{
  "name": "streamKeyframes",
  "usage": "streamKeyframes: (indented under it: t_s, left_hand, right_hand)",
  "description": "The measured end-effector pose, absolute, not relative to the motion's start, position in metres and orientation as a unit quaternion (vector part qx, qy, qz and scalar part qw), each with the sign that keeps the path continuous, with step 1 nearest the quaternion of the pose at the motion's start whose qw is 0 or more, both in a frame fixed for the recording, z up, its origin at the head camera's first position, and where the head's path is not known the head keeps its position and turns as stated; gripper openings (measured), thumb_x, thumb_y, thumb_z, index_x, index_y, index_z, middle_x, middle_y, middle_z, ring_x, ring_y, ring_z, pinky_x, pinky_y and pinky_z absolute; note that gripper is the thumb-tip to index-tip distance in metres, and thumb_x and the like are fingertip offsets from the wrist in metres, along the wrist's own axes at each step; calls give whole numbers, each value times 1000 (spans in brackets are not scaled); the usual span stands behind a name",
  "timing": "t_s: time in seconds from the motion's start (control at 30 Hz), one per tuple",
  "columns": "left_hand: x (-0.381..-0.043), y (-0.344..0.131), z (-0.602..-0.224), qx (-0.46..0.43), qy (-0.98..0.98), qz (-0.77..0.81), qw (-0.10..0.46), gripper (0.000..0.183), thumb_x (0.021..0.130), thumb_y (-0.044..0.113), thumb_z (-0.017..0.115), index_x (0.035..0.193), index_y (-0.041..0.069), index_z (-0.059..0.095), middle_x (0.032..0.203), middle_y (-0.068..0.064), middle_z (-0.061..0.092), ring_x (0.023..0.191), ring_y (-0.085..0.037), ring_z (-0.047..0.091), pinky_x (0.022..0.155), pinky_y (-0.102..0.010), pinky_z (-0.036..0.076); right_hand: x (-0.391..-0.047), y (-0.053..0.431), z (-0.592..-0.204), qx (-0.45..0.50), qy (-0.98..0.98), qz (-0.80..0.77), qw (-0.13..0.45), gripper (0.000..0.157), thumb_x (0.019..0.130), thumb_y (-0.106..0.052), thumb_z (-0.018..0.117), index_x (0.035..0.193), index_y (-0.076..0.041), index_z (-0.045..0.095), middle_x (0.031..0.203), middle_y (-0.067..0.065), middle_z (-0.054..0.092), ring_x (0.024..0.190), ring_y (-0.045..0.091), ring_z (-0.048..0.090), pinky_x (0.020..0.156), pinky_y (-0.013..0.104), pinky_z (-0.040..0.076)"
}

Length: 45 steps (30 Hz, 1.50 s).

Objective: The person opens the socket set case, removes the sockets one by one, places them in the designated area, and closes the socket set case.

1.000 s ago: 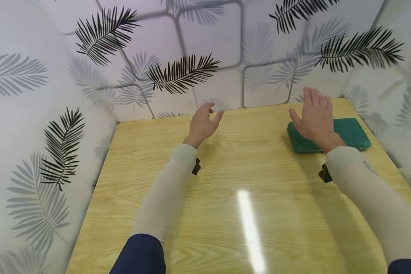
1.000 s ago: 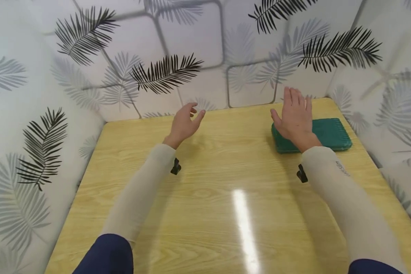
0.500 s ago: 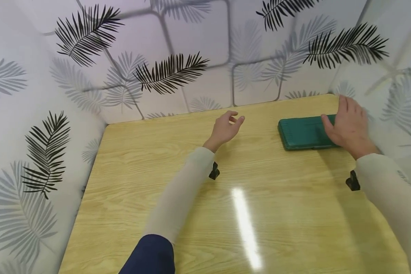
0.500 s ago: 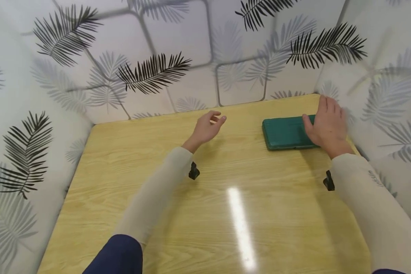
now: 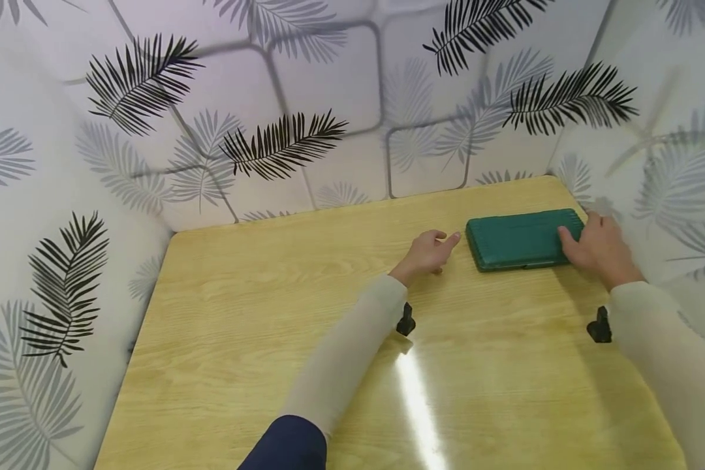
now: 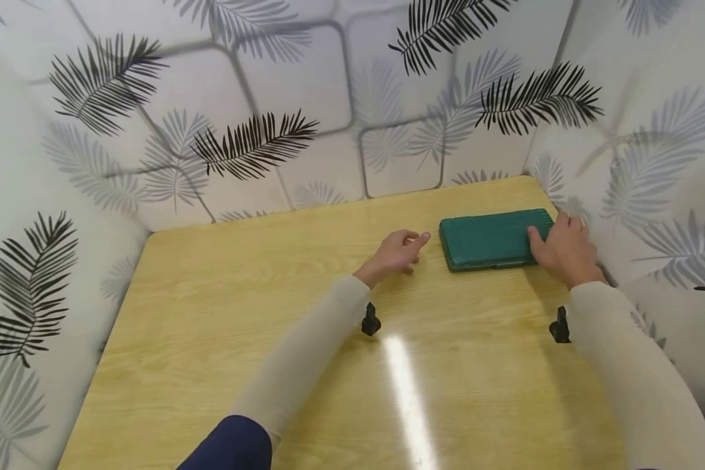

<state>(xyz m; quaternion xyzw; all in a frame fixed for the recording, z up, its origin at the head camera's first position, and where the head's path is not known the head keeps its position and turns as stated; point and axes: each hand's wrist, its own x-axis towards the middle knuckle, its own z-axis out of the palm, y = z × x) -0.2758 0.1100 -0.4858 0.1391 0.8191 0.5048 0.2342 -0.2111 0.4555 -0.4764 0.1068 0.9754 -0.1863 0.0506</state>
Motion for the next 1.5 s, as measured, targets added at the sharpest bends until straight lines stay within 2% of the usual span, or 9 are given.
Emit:
streamKeyframes:
  t_s: [0.13,0.3,0.43,0.63,0.83,1.03,1.13,1.3,1.5]
  left_hand:
    - [-272,116,-485,123,801,524,262,71,114,50,52,165,1,43,150,-21,66,119,-35,76,92,-46,66]
    - [-270,122,-482,113,777,552,282,70,114,43,57,166,-1,40,146,-26,68,124,-38,75,96,-50,65]
    - [-267,128,-484,112,762,567,292,66,115,36,58,163,-6,43,126,-29,74,115,-43,77,97,-50,65]
    - [-257,130,-494,70,769,581,256,50,114,30,61,145,-10,60,96,-24,76,103,-44,79,94,-46,66]
    - [-249,123,-501,14,740,624,250,45,111,16,67,144,-12,59,106,-29,76,109,-48,77,98,-50,64]
    - [-252,112,-502,9,712,650,264,46,108,10,70,145,-14,55,120,-30,70,112,-49,75,99,-52,64]
    - [-254,105,-502,13,707,649,282,47,107,9,70,146,-14,56,122,-27,69,100,-43,78,99,-50,64]
    - [-256,92,-500,25,705,633,320,40,107,10,70,140,-13,63,117,-26,73,72,-19,70,96,-46,65]
    - [-258,79,-496,44,702,622,346,52,107,11,71,150,-13,54,124,-22,71,72,-18,72,89,-40,67]
  right_hand:
    - [-213,453,-482,112,968,-211,72,98,114,-53,25,158,31,2,155,63,12,141,76,23,117,81,30]
    - [-220,448,-482,111,964,-230,76,96,114,-52,30,157,32,14,152,60,24,138,75,32,115,79,34]
    - [-224,443,-482,113,959,-249,70,92,115,-49,34,155,32,20,149,58,31,137,73,37,115,78,36]
    - [-222,436,-483,119,949,-276,97,94,115,-52,36,159,28,16,155,55,27,143,71,30,119,77,33]
    - [-219,428,-487,123,941,-289,124,96,114,-55,38,162,25,13,160,54,23,146,70,27,120,77,32]
    - [-219,429,-488,113,941,-292,130,97,113,-55,42,160,26,17,158,54,27,143,69,33,116,76,37]
    - [-217,433,-487,102,939,-293,149,98,113,-57,44,160,26,19,157,54,27,143,69,35,115,76,40]
    - [-210,438,-481,80,933,-292,195,102,112,-59,46,158,28,19,155,56,29,141,68,41,112,73,45]
    - [-200,438,-469,61,928,-287,230,103,112,-55,51,157,31,18,151,57,32,124,59,62,99,59,60]
